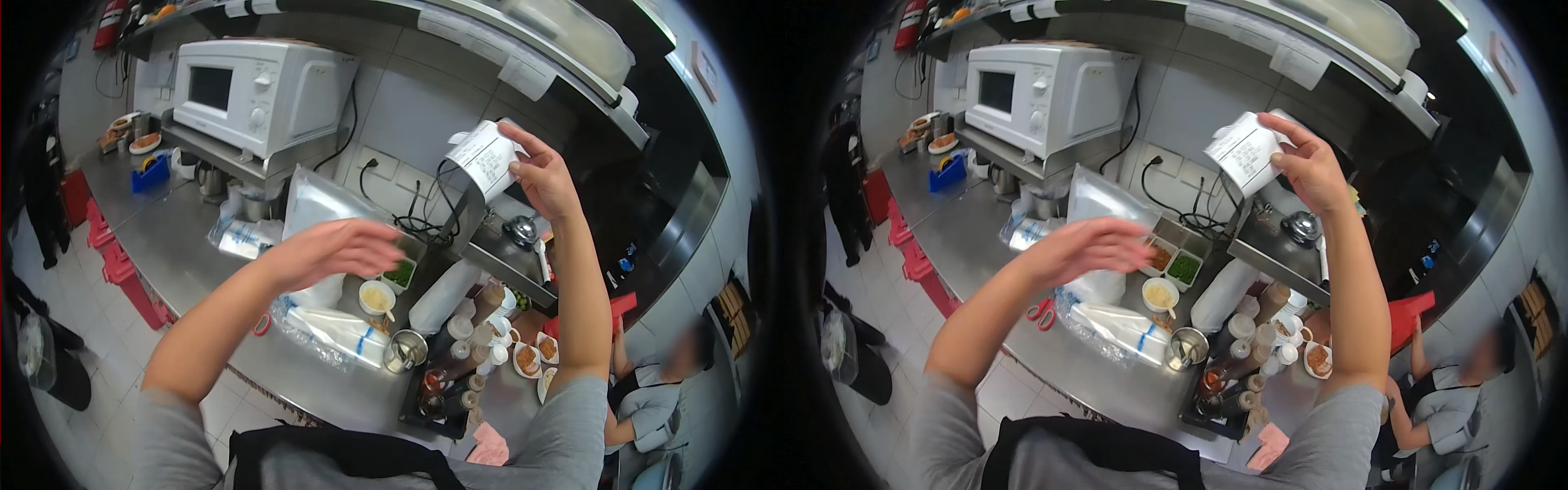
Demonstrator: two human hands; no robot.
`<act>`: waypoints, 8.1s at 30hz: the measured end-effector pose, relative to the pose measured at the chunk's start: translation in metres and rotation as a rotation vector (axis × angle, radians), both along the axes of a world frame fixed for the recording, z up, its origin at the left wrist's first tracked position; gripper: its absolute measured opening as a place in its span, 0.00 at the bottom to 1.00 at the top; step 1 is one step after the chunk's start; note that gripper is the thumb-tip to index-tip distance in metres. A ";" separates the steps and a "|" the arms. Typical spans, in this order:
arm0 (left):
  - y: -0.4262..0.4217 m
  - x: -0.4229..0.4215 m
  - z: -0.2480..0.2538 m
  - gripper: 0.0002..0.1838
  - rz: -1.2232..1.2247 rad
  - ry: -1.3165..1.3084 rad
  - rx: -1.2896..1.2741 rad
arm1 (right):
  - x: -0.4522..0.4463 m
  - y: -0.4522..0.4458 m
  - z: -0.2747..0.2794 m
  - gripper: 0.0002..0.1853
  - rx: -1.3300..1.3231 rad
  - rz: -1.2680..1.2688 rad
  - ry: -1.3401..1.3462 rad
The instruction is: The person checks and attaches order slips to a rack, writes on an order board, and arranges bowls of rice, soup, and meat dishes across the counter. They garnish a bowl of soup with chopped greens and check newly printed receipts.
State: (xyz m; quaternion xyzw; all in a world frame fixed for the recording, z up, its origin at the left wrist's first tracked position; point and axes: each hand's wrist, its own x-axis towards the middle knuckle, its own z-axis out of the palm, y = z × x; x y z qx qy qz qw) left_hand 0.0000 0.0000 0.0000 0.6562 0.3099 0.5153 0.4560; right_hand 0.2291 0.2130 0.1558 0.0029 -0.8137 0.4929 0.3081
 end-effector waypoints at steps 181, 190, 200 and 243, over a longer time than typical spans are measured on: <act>-1.604 -0.600 -0.095 0.07 3.622 0.871 -0.960 | -1.441 -2.140 -0.238 0.06 -1.625 1.263 -0.930; -1.633 -0.757 -0.077 0.08 3.581 0.931 -1.410 | -1.604 -2.307 -0.160 0.06 -1.843 1.234 -0.953; -1.646 -0.830 -0.067 0.09 3.473 0.993 -1.660 | -1.691 -2.254 -0.199 0.07 -1.892 1.366 -0.733; -1.608 -0.781 -0.061 0.17 4.056 0.425 -1.488 | -1.601 -2.200 -0.161 0.41 -1.677 1.664 -0.982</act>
